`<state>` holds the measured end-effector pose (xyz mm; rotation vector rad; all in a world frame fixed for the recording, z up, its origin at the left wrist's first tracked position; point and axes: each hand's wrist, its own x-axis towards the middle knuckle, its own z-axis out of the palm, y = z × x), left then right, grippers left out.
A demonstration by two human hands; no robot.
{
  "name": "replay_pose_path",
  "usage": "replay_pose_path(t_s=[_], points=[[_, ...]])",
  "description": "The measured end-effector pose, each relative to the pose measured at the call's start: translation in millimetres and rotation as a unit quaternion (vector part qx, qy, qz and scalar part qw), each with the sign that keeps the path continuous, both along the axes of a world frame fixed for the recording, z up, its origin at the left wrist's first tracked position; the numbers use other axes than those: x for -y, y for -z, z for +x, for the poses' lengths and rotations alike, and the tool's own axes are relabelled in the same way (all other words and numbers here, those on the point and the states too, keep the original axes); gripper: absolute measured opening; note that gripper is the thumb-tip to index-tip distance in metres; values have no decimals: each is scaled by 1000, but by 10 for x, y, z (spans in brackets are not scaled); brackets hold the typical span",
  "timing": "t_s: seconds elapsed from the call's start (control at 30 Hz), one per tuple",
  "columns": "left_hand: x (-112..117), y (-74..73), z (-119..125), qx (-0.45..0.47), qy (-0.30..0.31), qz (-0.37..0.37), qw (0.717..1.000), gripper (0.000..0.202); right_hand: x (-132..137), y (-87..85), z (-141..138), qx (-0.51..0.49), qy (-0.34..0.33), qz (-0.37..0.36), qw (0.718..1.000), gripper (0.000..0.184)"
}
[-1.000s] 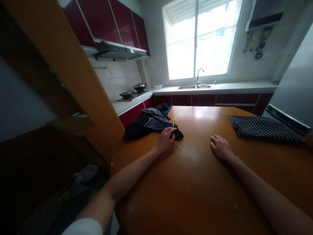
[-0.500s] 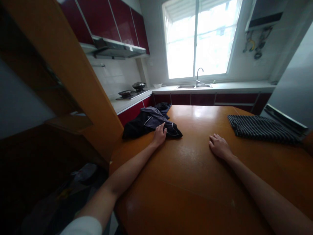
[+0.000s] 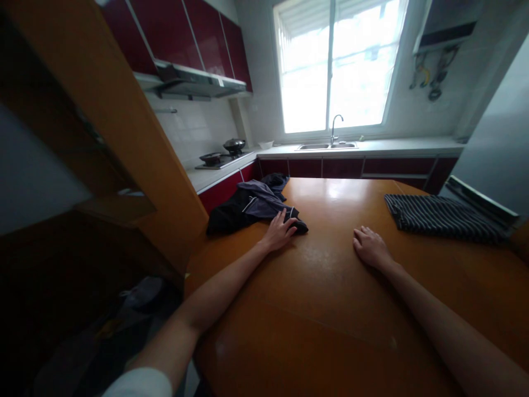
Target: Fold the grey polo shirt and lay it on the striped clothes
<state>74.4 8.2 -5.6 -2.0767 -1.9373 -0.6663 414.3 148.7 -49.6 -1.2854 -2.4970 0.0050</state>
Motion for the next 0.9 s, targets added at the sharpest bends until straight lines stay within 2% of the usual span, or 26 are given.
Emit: replay_pose_path(t_s=[0.23, 0.7, 0.9], points=[[33, 7, 83, -30, 15, -37, 999, 42, 12, 7, 1, 7, 10, 15, 1000, 48], [-15, -1, 59, -25, -44, 2, 999, 29, 43, -51, -7, 2, 7, -5, 1000, 50], [-1, -40, 88, 4, -6, 20, 1000, 27, 37, -49, -11, 26, 6, 2, 1000, 52]])
